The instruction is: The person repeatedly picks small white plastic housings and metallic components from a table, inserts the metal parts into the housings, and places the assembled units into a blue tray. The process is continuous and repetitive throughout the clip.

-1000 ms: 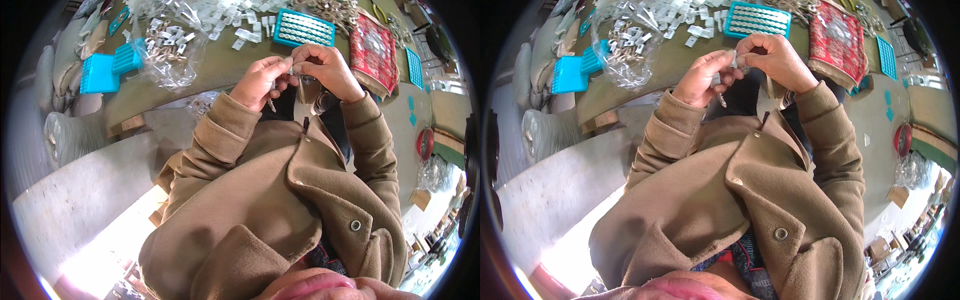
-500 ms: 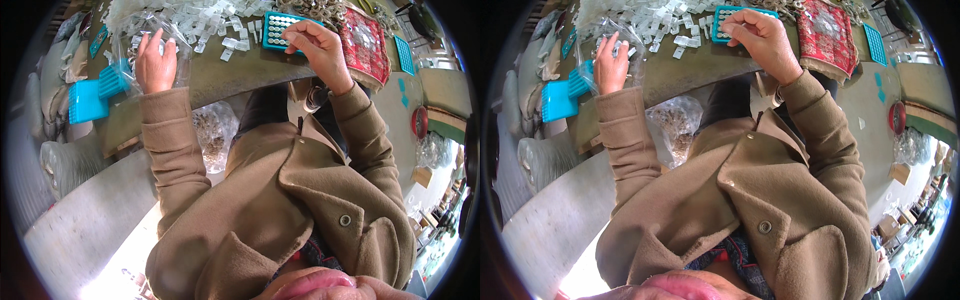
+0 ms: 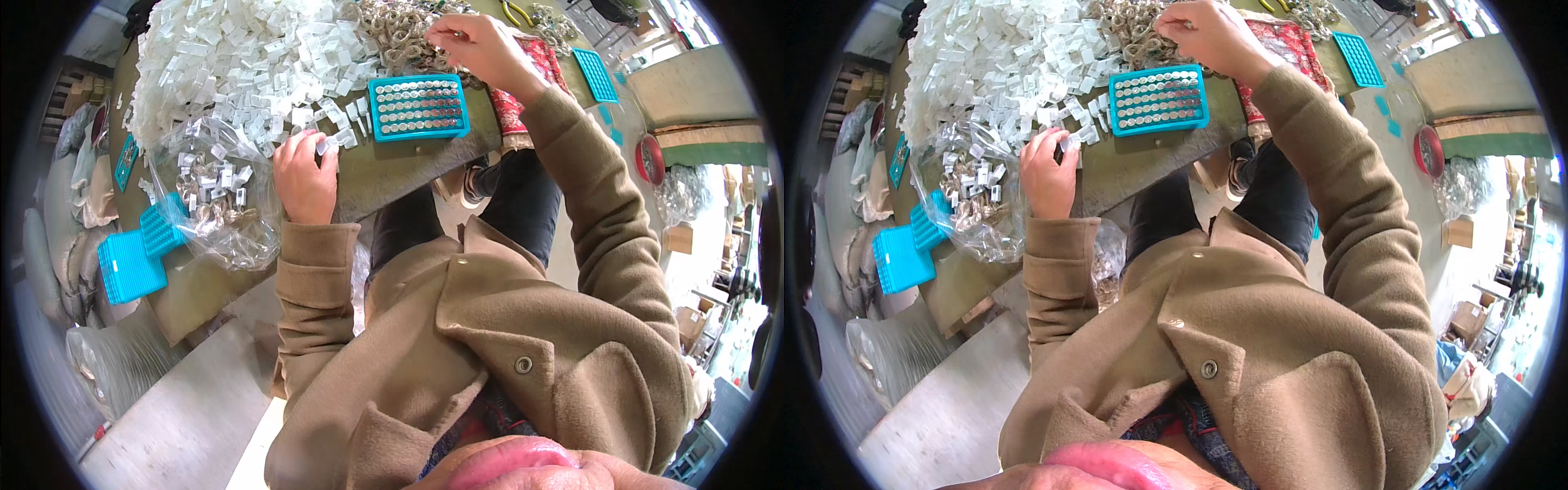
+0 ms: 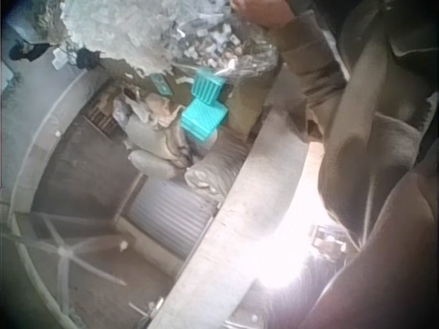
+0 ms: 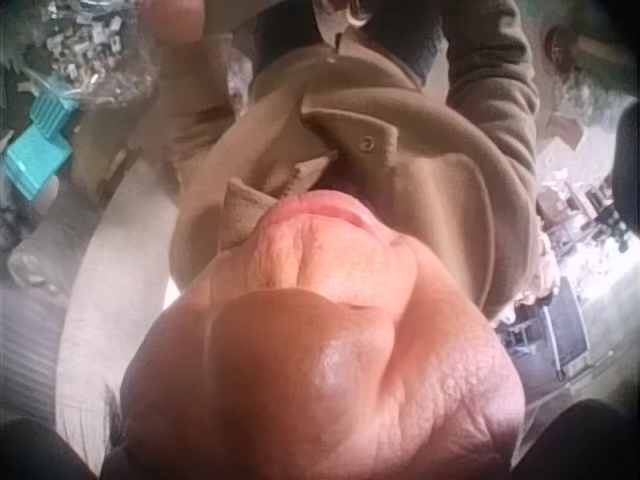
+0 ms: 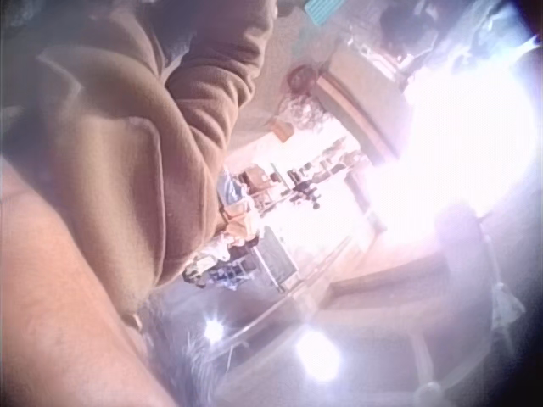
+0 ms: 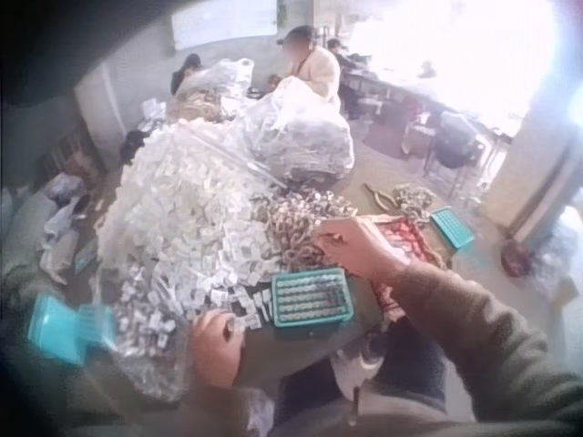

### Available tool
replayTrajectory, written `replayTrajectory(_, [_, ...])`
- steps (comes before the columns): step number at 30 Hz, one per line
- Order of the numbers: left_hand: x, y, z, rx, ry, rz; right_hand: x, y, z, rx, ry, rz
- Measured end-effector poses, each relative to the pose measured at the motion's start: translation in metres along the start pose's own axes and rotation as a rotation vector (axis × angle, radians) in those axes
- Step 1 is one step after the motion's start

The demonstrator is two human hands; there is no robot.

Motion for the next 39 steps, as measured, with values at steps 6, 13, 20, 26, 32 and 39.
replayTrajectory(6, [-0.005, -0.003, -0.003, -0.120, 0.003, -0.060, 0.048, 0.034, 0.019, -0.453, -0.176, 0.023])
replayTrajectory(13, [-0.012, 0.008, 0.010, -1.050, -0.343, -0.090, 0.094, 0.103, 0.017, -0.785, -0.274, 0.218])
replayTrajectory(20, [-0.021, -0.003, 0.024, -0.887, -0.469, -0.062, 0.103, 0.118, 0.006, -0.734, -0.256, 0.224])
replayTrajectory(26, [-0.025, -0.012, 0.034, -1.044, -0.525, -0.140, 0.095, 0.099, 0.005, -0.479, -0.198, 0.266])
replayTrajectory(32, [-0.027, 0.006, 0.011, -1.694, -0.600, 0.019, 0.084, 0.065, -0.001, 0.384, 0.146, 0.203])
replayTrajectory(39, [-0.024, 0.024, -0.012, -2.030, -0.695, 0.143, 0.062, 0.080, 0.018, 1.086, 0.010, 0.274])
Point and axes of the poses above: each hand's wrist, its own x-axis towards the middle knuckle, its own y-axis out of the palm, z = x × y, the point moved 7 cm from there along x, towards the middle knuckle, and after that the axes turned 8 degrees about z, right-handed, at the moved point
